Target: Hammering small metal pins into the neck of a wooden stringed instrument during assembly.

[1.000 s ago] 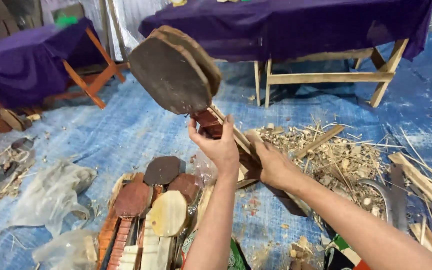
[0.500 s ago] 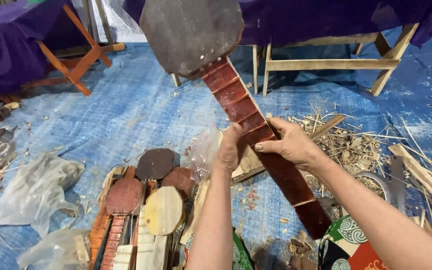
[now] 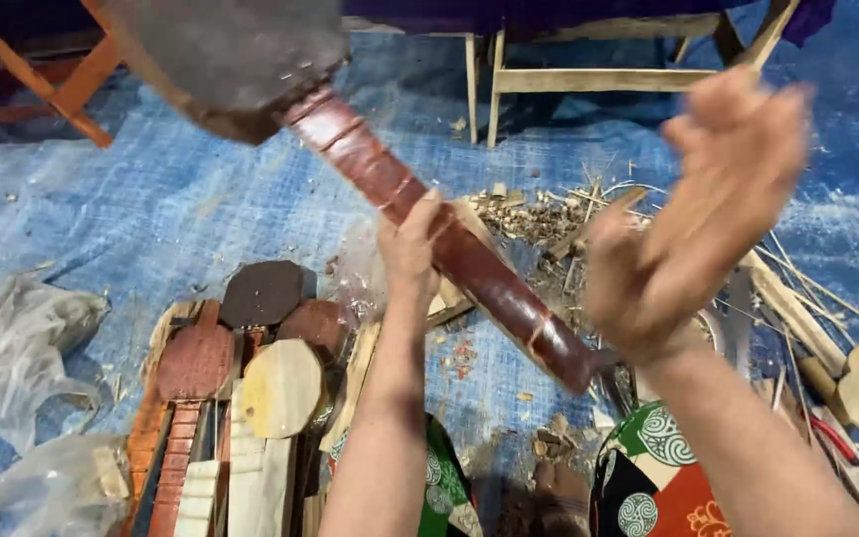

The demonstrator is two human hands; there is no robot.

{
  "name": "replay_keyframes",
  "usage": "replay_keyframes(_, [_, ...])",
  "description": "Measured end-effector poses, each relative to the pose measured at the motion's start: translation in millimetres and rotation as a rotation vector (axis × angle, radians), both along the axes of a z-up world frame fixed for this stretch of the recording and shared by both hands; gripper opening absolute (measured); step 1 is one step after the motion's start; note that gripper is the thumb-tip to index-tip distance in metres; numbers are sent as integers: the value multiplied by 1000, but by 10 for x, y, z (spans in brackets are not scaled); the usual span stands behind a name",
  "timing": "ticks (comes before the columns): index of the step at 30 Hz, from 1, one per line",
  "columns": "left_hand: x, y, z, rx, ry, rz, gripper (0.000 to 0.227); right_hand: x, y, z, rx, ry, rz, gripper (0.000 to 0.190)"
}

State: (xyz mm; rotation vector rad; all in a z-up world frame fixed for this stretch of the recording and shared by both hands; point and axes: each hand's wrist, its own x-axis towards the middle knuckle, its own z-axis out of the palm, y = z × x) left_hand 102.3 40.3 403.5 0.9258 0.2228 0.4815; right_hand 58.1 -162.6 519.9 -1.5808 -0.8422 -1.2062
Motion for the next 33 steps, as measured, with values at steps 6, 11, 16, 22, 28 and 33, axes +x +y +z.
replay_keyframes(6, [-65, 105, 164, -66, -101, 178, 50, -77, 202, -294, -587, 500, 200, 91])
replay_keyframes(11, [-129, 194, 420, -182, -121, 306, 23, 246, 16, -278, -935, 1026, -48, 109])
replay_keyframes(16, [-72, 512, 42, -294, -146, 295, 44, 309, -55, -524, -978, 1124, -7, 104])
replay_keyframes(22, [-76, 829, -152, -521, -63, 321, 43, 20, 177, -221, -1152, 1232, -38, 106])
replay_keyframes(28, [-375, 853, 242, -647, -267, 145, 74, 78, 216, -667, -1241, 1143, -71, 92])
replay_keyframes(33, [-391, 991, 82, -591, -274, 58, 92, 45, 186, -698, -1275, 1099, -55, 87])
